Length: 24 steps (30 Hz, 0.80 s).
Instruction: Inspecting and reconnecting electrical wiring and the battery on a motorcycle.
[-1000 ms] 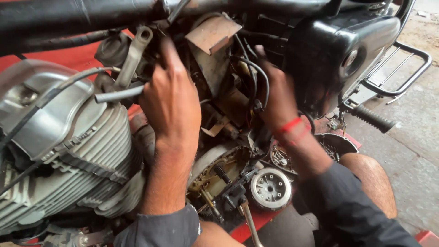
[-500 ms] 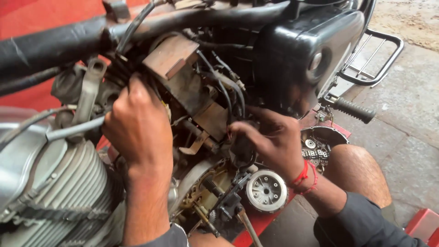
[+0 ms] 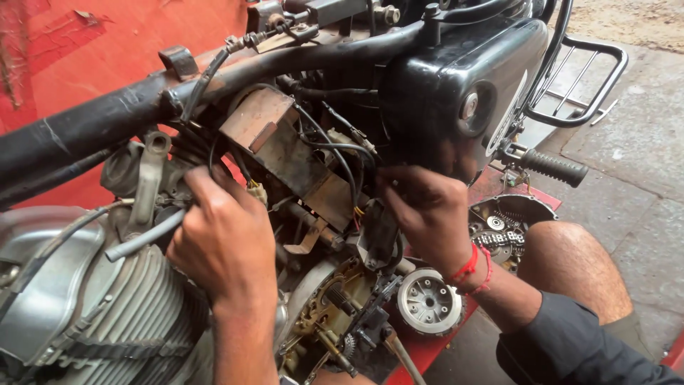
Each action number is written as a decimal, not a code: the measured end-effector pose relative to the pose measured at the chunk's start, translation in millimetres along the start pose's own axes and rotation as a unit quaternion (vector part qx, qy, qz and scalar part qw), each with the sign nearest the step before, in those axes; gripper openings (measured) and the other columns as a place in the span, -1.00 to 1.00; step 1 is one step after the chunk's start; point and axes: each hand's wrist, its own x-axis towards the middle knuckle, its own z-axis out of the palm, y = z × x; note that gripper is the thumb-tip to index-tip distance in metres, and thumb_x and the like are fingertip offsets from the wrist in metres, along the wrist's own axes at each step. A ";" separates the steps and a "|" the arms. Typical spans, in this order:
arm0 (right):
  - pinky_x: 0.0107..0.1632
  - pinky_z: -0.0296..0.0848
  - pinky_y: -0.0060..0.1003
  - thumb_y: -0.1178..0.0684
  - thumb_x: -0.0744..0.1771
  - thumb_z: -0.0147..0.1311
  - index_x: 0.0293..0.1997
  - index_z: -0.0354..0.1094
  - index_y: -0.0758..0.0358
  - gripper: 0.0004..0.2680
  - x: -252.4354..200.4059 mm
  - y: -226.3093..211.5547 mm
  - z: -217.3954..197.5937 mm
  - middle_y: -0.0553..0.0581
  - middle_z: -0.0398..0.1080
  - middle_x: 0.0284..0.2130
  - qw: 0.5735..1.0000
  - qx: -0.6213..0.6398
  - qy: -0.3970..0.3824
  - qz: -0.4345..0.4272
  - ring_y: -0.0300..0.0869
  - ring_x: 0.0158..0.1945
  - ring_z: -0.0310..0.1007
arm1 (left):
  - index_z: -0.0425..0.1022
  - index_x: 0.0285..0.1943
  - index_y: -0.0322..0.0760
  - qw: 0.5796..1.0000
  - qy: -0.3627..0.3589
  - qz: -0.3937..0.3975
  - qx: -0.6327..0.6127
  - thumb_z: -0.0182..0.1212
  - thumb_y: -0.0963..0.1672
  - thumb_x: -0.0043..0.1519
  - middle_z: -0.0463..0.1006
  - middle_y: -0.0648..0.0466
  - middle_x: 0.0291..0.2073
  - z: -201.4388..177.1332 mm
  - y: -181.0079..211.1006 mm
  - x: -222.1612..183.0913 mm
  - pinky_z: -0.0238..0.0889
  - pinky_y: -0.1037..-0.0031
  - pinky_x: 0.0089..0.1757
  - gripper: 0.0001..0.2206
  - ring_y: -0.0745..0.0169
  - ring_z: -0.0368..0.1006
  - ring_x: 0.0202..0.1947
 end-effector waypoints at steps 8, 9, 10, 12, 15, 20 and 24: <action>-0.43 0.45 -0.43 0.16 0.31 0.23 -0.04 0.53 0.37 -0.83 12.8 -13.6 9.6 0.15 0.55 -0.53 0.997 -0.052 -0.035 0.050 -0.38 -0.50 0.53 | 0.39 0.25 -0.26 0.994 -0.078 -0.040 0.062 0.10 -0.11 0.37 0.58 -0.19 -0.61 -25.3 10.5 -1.2 0.36 0.01 -0.48 -0.70 -0.26 0.56 -0.55; -0.43 0.45 -0.43 0.16 0.31 0.23 -0.04 0.53 0.37 -0.83 12.6 -11.4 10.2 0.15 0.55 -0.53 0.997 -0.050 -0.031 0.050 -0.38 -0.50 0.53 | 0.39 0.25 -0.26 0.995 -0.076 -0.036 0.062 0.10 -0.11 0.37 0.58 -0.19 -0.61 -24.2 9.9 -2.2 0.36 0.01 -0.48 -0.70 -0.26 0.56 -0.55; -0.40 0.47 -0.40 0.17 0.32 0.23 -0.04 0.52 0.37 -0.84 12.5 -9.0 10.9 0.18 0.57 -0.48 0.998 -0.045 -0.027 0.022 -0.34 -0.47 0.56 | 0.40 0.19 -0.27 0.993 -0.087 -0.033 0.072 0.09 -0.11 0.38 0.59 -0.20 -0.59 -22.9 9.4 -3.0 0.37 0.01 -0.47 -0.75 -0.26 0.57 -0.53; -0.37 0.49 -0.38 0.18 0.32 0.22 -0.03 0.52 0.38 -0.84 15.7 -5.1 11.2 0.20 0.58 -0.43 0.999 -0.042 -0.020 -0.009 -0.30 -0.44 0.59 | 0.41 0.13 -0.29 0.992 -0.097 -0.028 0.079 0.09 -0.10 0.39 0.59 -0.21 -0.56 -19.2 11.1 -2.6 0.37 0.02 -0.45 -0.79 -0.27 0.57 -0.51; -0.34 0.51 -0.36 0.19 0.35 0.18 -0.03 0.53 0.36 -0.87 20.5 -5.9 18.3 0.26 0.57 -0.38 0.996 -0.066 -0.009 -0.057 -0.23 -0.41 0.61 | 0.38 0.06 -0.39 0.989 -0.124 -0.039 0.076 0.05 -0.10 0.43 0.60 -0.23 -0.49 -18.2 10.5 -2.6 0.39 0.01 -0.43 -0.78 -0.29 0.57 -0.47; -0.30 0.51 -0.23 0.13 0.36 0.14 -0.05 0.53 0.33 -0.87 29.4 4.0 41.8 0.35 0.55 -0.33 0.993 -0.117 0.024 0.008 0.05 -0.33 0.62 | 0.43 0.19 -0.37 0.985 -0.120 -0.072 -0.103 0.01 -0.08 0.38 0.60 -0.23 -0.54 -25.6 16.4 5.6 0.40 0.01 -0.44 -0.69 -0.28 0.58 -0.51; -0.25 0.55 -0.23 0.11 0.35 0.13 -0.05 0.52 0.31 -0.85 31.9 8.7 43.3 0.35 0.55 -0.30 0.995 -0.080 0.028 0.051 0.07 -0.28 0.65 | 0.53 0.07 -0.29 0.986 -0.135 -0.085 -0.046 0.02 -0.02 0.41 0.59 -0.23 -0.58 -24.1 12.7 9.7 0.36 -0.01 -0.47 -0.71 -0.31 0.56 -0.52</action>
